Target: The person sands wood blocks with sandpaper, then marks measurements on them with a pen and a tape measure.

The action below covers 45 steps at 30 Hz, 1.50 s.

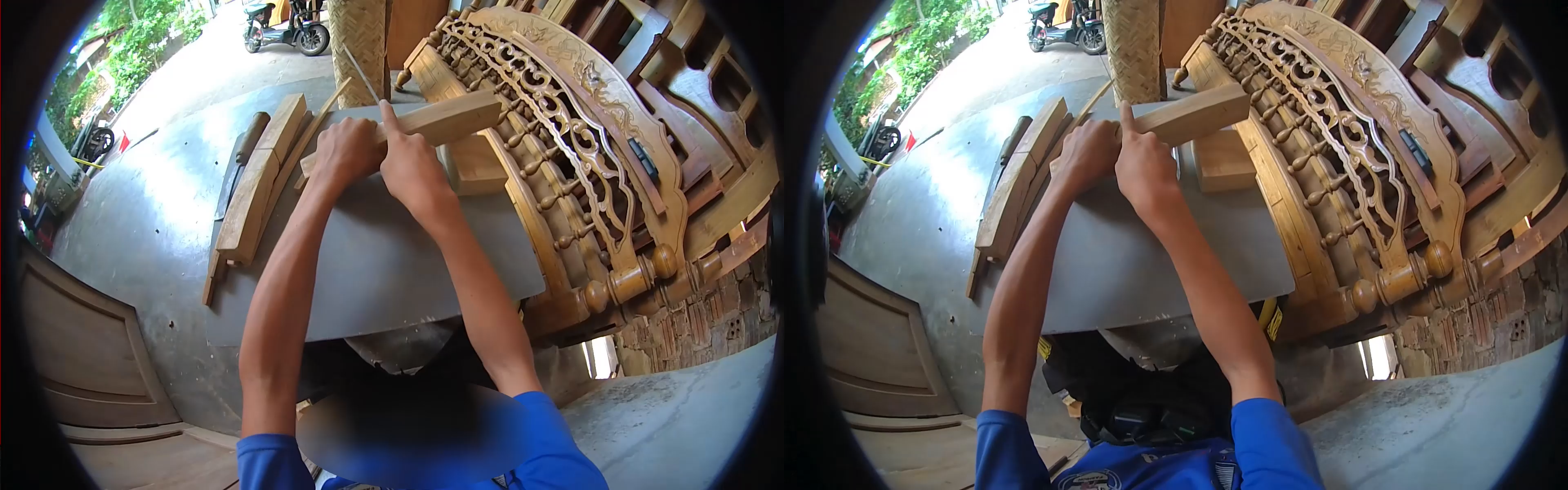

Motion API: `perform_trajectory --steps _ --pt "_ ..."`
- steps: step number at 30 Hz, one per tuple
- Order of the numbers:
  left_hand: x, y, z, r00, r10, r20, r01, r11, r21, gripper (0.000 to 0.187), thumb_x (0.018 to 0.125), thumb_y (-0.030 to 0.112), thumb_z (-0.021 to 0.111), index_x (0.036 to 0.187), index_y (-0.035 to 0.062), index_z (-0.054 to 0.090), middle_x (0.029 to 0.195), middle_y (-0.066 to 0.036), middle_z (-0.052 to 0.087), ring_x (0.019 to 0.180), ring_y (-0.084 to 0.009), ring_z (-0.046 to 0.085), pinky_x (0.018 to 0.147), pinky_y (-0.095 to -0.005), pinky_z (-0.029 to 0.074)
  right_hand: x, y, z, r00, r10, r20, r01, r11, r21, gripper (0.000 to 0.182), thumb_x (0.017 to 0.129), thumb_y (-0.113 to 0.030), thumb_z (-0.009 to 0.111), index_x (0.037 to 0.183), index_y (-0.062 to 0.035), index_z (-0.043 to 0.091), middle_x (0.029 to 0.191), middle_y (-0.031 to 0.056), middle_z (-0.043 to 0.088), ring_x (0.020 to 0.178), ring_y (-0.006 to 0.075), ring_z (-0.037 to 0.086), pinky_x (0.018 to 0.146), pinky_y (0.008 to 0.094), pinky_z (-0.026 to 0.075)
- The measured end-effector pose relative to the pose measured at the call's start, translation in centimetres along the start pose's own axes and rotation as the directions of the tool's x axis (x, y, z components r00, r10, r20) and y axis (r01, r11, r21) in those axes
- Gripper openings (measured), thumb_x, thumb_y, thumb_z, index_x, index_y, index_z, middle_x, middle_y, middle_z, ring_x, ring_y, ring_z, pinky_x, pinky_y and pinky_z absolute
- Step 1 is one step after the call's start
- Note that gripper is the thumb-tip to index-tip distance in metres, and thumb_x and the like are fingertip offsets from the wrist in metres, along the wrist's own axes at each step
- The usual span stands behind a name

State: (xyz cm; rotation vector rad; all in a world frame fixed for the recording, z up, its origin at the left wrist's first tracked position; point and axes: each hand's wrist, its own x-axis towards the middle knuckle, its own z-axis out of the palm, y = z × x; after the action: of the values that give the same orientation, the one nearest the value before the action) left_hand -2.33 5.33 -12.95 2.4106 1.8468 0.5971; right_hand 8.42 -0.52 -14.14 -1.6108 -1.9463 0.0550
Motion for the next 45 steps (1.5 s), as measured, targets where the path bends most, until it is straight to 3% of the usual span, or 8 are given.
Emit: perform_trajectory --steps 6,9,19,26,32,38,41,45 --pt "-0.7 0.2 -0.8 0.996 0.085 0.015 -0.084 0.995 -0.056 0.047 0.048 0.033 0.080 0.083 0.0045 0.066 0.078 -0.015 0.064 0.075 -0.0293 0.063 0.070 -0.0372 0.049 -14.5 -1.0 -7.7 0.905 0.285 0.315 -0.288 0.957 -0.039 0.076 0.075 0.006 0.042 0.140 -0.0197 0.013 0.059 0.0253 0.054 0.061 0.0438 0.055 0.061 0.0508 0.043" --pt "-1.4 0.7 -1.1 0.994 0.103 0.039 -0.099 0.991 -0.088 0.046 0.048 0.031 0.080 0.083 0.0040 0.067 0.076 -0.015 0.064 0.074 -0.0291 0.063 0.070 -0.0368 0.049 -15.1 -1.5 -8.8 0.871 0.325 0.369 -0.350 0.937 0.000 0.077 0.074 0.007 0.041 0.140 -0.0173 0.009 0.055 0.0245 0.052 0.057 0.0436 0.054 0.060 0.0515 0.041" --pt "-1.5 0.5 -1.0 0.992 0.101 0.075 -0.092 0.989 -0.115 0.050 0.049 0.031 0.078 0.086 0.0001 0.065 0.080 -0.018 0.063 0.076 -0.0302 0.061 0.072 -0.0373 0.047 -16.2 -1.4 -8.1 0.906 0.238 0.351 -0.167 0.961 -0.220 0.080 0.073 0.004 0.045 0.140 -0.0130 0.007 0.060 0.0219 0.056 0.058 0.0403 0.057 0.060 0.0492 0.046" --pt "-1.5 0.4 0.3 0.994 0.111 -0.014 -0.111 0.994 -0.024 0.047 0.052 0.037 0.076 0.080 0.0010 0.064 0.078 -0.018 0.063 0.074 -0.0316 0.062 0.069 -0.0392 0.048 -6.8 -0.7 -3.2 0.984 0.066 0.166 -0.034 0.982 -0.185 0.068 0.078 -0.001 0.045 0.138 -0.0040 0.013 0.069 0.0237 0.060 0.068 0.0388 0.061 0.062 0.0458 0.051" --pt "-1.2 0.4 0.2 0.996 0.084 -0.022 -0.084 0.996 0.021 0.045 0.049 0.032 0.080 0.080 0.0042 0.066 0.072 -0.015 0.064 0.068 -0.0291 0.064 0.066 -0.0380 0.050 -3.5 0.3 -2.3 0.992 0.067 0.106 -0.063 0.997 -0.040 0.067 0.076 0.003 0.040 0.138 -0.0093 0.018 0.074 0.0305 0.057 0.073 0.0447 0.057 0.069 0.0505 0.046" --pt "-1.8 0.4 0.9 0.977 0.157 -0.144 -0.153 0.987 0.041 0.035 0.052 0.026 0.077 0.077 0.0053 0.064 0.071 -0.016 0.063 0.067 -0.0293 0.064 0.062 -0.0364 0.051 -12.6 -2.0 -6.6 0.891 0.303 0.340 -0.250 0.949 -0.190 0.073 0.074 0.003 0.047 0.139 -0.0083 0.014 0.071 0.0259 0.059 0.070 0.0402 0.060 0.062 0.0464 0.049" --pt "-2.1 0.5 1.2 0.977 0.162 -0.140 -0.156 0.986 0.052 0.042 0.055 0.035 0.075 0.082 0.0056 0.062 0.069 -0.015 0.063 0.067 -0.0313 0.063 0.064 -0.0395 0.050 -9.9 -0.8 -4.3 0.966 0.152 0.207 -0.120 0.980 -0.159 0.072 0.075 0.003 0.046 0.139 -0.0086 0.015 0.070 0.0244 0.059 0.067 0.0395 0.060 0.062 0.0464 0.049" --pt "-2.4 1.1 0.6 0.975 0.143 -0.170 -0.136 0.989 0.050 0.029 0.055 0.019 0.071 0.079 0.0053 0.062 0.070 -0.015 0.063 0.067 -0.0297 0.064 0.061 -0.0366 0.052 -2.9 0.0 -0.7 0.999 0.016 -0.042 -0.018 0.998 -0.062 0.069 0.077 0.003 0.045 0.138 -0.0106 0.017 0.068 0.0237 0.058 0.065 0.0393 0.059 0.059 0.0464 0.049"
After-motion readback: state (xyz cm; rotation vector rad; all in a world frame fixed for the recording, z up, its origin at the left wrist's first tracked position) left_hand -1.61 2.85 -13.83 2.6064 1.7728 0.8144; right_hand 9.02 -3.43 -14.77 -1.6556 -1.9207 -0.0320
